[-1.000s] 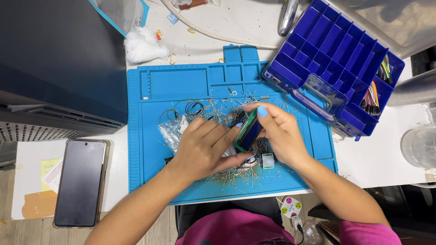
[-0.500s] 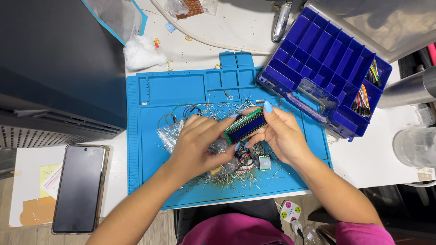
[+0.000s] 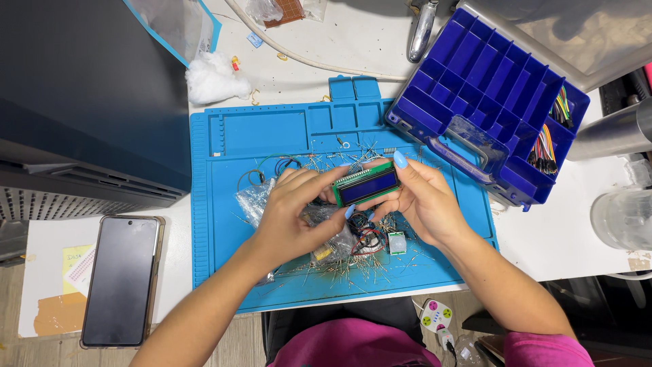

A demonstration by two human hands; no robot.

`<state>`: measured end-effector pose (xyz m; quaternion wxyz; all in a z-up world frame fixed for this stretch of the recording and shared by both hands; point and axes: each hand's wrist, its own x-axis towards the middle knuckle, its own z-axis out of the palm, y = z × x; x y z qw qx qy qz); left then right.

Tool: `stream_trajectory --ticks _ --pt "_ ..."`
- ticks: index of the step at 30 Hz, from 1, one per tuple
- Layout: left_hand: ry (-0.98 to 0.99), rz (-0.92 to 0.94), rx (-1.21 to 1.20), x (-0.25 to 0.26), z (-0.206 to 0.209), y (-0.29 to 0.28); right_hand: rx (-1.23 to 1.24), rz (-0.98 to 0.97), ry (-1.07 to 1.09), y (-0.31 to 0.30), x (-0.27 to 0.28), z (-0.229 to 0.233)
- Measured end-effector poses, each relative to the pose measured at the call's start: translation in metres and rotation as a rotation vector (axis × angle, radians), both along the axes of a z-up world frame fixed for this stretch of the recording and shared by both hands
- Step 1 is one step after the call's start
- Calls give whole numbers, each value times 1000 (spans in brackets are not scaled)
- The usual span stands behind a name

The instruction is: The person sorts a pile of electronic components on a blue tray, picking up ribbon cables, wires, and small circuit boards, then placing them into compartments of a blue parts organizer. They also handle small plastic bags containing components.

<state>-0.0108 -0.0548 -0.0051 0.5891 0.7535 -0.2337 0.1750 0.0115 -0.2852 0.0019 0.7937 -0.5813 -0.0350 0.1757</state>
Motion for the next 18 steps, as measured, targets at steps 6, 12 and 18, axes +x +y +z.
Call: stream_trajectory --ticks 6,12,18 --pt "32 -24 -40 0 -2 1 -5 10 -5 2 -1 3" --pt "106 -42 -102 1 0 2 -25 16 -16 2 0 6" --pt "242 -72 -180 -1 -1 7 -99 24 -64 -3 3 -3"
